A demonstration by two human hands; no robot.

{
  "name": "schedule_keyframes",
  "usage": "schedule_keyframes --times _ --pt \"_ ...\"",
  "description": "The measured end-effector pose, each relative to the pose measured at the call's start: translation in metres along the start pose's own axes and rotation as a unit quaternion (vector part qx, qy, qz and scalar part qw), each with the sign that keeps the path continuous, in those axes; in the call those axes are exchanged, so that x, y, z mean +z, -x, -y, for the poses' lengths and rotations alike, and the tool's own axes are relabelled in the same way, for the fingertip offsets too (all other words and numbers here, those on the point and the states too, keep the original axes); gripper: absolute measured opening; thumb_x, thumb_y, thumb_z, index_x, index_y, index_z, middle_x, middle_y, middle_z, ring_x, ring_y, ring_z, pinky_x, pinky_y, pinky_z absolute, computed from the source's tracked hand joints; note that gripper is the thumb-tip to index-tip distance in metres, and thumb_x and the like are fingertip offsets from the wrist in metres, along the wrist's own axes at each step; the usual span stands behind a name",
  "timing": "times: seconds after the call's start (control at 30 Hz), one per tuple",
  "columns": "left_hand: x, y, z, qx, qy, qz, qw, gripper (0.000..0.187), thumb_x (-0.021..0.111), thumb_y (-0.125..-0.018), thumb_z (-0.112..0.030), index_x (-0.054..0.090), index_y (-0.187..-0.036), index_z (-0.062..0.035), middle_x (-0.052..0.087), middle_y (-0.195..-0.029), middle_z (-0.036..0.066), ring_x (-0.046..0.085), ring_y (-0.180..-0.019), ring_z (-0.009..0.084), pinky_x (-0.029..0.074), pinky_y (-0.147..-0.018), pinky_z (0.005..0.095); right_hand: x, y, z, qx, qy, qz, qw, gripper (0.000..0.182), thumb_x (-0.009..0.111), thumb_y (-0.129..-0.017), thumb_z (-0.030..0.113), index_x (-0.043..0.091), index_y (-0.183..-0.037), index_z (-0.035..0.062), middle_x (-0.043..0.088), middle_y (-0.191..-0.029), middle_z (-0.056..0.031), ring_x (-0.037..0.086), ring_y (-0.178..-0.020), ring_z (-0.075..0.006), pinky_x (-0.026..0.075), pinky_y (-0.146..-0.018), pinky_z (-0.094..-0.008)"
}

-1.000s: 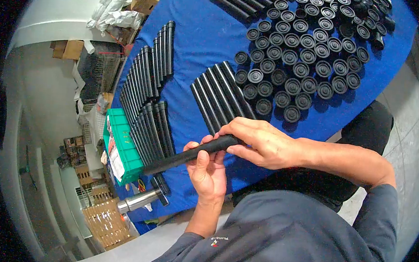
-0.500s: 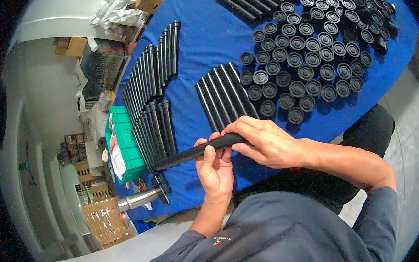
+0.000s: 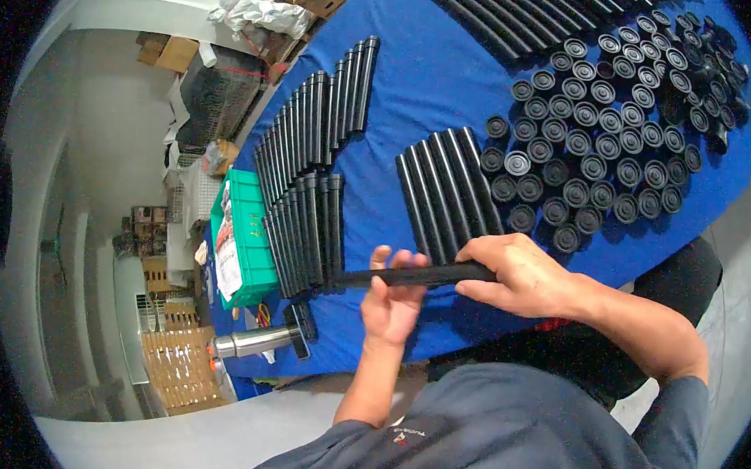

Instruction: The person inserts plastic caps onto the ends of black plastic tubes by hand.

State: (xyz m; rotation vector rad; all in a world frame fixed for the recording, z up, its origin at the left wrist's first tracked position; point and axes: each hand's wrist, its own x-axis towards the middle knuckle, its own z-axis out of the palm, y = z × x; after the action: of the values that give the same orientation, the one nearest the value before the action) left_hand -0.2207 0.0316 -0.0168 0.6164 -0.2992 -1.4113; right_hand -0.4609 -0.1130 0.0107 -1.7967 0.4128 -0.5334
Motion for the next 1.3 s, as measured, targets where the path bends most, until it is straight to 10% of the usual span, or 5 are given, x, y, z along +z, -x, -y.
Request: schedule_keyframes --times 0.67,0.8,1.3 --pt "-0.064 0.008 0.0 -0.036 0.057 0.025 0.997 0.039 0.074 -0.092 -0.009 0.058 -0.128 -0.0102 0.062 -0.135 0.022 0.052 -0.135 0.0432 0.045 -0.115 0.0528 0.037 0.004 -0.025 -0.171 0.276 -0.008 0.946 0.039 0.075 -0.083 0.014 0.058 -0.115 0.0001 0.059 -0.09 -0.0115 0.066 -0.079 -0.0291 0.056 -0.06 -0.0403" --pt "-0.071 0.008 0.0 -0.028 0.072 0.037 0.996 0.036 0.073 -0.092 -0.007 0.057 -0.125 -0.01 0.061 -0.136 0.024 0.051 -0.135 0.045 0.045 -0.115 0.0538 0.026 -0.001 -0.01 -0.06 0.081 -0.008 0.995 0.039 0.075 -0.087 0.017 0.059 -0.117 -0.0005 0.062 -0.088 -0.0159 0.066 -0.079 -0.0358 0.056 -0.066 -0.0449" --pt "-0.072 0.011 0.0 -0.03 0.084 0.029 0.996 0.036 0.072 -0.092 -0.006 0.057 -0.125 -0.0086 0.06 -0.137 0.025 0.051 -0.135 0.0446 0.045 -0.115 0.0541 0.036 -0.003 -0.019 -0.084 0.148 -0.018 0.985 0.037 0.077 -0.086 0.017 0.06 -0.113 -0.0015 0.061 -0.088 -0.0159 0.066 -0.078 -0.0364 0.056 -0.065 -0.0463"
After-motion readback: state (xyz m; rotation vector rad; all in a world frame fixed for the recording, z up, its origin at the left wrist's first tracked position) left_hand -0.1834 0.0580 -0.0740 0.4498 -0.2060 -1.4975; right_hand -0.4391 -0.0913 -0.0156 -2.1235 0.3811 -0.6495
